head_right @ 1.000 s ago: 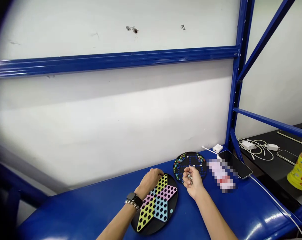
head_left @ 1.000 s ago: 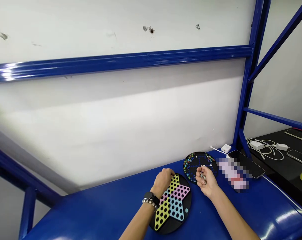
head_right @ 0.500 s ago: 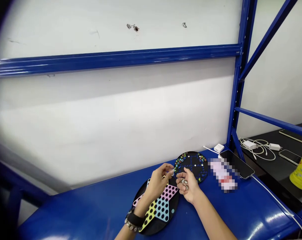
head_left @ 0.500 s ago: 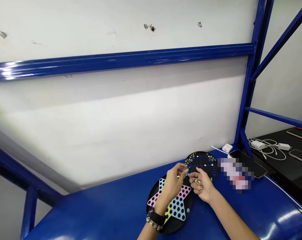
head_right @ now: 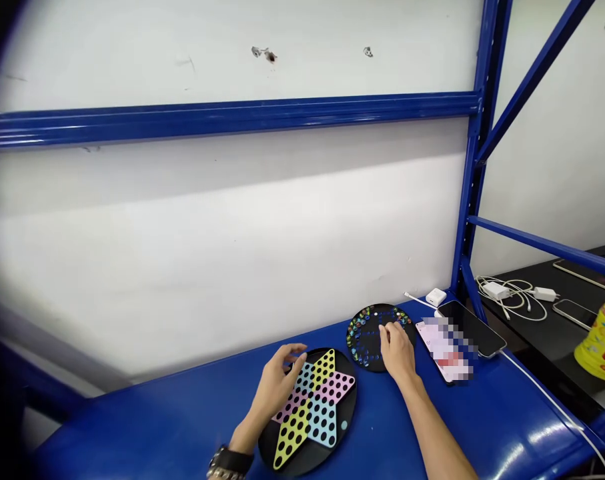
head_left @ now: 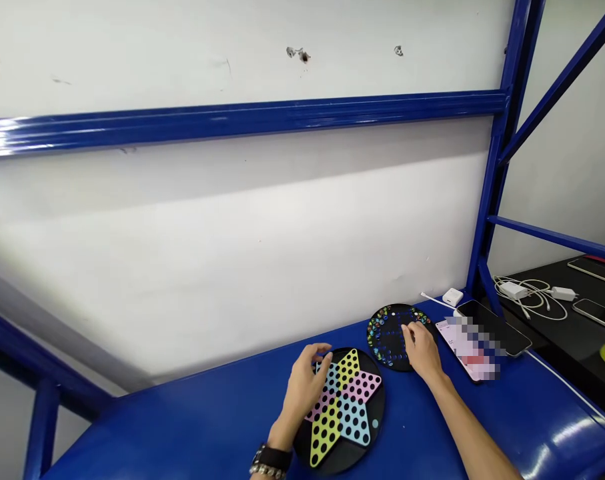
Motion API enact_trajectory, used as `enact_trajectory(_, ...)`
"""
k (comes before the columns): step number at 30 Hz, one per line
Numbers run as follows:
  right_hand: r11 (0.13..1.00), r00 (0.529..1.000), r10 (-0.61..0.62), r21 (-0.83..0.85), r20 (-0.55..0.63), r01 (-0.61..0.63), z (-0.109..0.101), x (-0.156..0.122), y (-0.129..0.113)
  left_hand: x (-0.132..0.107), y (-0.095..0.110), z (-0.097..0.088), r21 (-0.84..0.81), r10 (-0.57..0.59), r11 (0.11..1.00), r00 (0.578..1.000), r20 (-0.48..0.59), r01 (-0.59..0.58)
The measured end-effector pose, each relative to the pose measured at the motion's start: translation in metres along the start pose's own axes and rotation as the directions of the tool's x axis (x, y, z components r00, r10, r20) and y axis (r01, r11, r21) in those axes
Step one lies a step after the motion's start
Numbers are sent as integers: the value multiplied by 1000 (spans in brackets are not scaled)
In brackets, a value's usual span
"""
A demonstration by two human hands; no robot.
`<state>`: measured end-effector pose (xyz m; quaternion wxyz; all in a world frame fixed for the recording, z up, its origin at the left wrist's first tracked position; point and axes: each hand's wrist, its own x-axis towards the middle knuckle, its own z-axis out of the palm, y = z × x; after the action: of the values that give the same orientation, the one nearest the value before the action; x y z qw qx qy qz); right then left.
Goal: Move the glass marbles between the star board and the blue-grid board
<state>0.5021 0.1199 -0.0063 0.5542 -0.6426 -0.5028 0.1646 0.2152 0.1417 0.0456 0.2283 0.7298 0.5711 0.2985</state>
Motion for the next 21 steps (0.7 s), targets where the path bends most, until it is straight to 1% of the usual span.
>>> enact_trajectory(2,978,995,-75,-191,63,86,2,-2,7,-3,-17,-6,20,-26,999,999,-24,26)
enact_trajectory(5,904,983,-117,-394,142,164,6,-8,6,-9,-31,-8,37,-27,999,998,-64,29)
enact_trajectory(7,882,979,-129,-432,160,187,8,-14,-3,-15,-33,-7,45,-19,999,995,-96,23)
enact_trajectory(9,890,966,-161,-393,202,231,11,-25,-18,-20,-31,-6,51,-6,999,994,-106,11)
enact_trajectory(10,899,951,-180,-351,250,262,14,-32,-26,-23,-29,-6,54,14,999,996,-93,-9)
enact_trajectory(11,907,928,-200,-300,314,297,17,-40,-35,-27,-28,-5,60,42,997,997,-65,-38)
enact_trajectory(12,911,891,-220,-243,398,333,20,-48,-42,-30,-27,-4,72,74,995,997,-22,-73)
enact_trajectory(14,912,800,-245,-150,547,382,27,-63,-55,-35,-27,-2,123,131,982,988,85,-140)
enact_trajectory(15,911,750,-246,-118,613,395,30,-69,-60,-38,-28,0,162,144,973,981,132,-165)
enact_trajectory(16,911,712,-234,-106,662,398,32,-73,-64,-39,-29,3,206,148,962,975,168,-182)
enact_trajectory(18,914,660,-186,-118,728,388,34,-77,-69,-42,-33,8,277,152,939,968,200,-205)
enact_trajectory(21,916,624,-115,-160,773,368,31,-74,-74,-42,-39,13,324,184,916,965,186,-237)
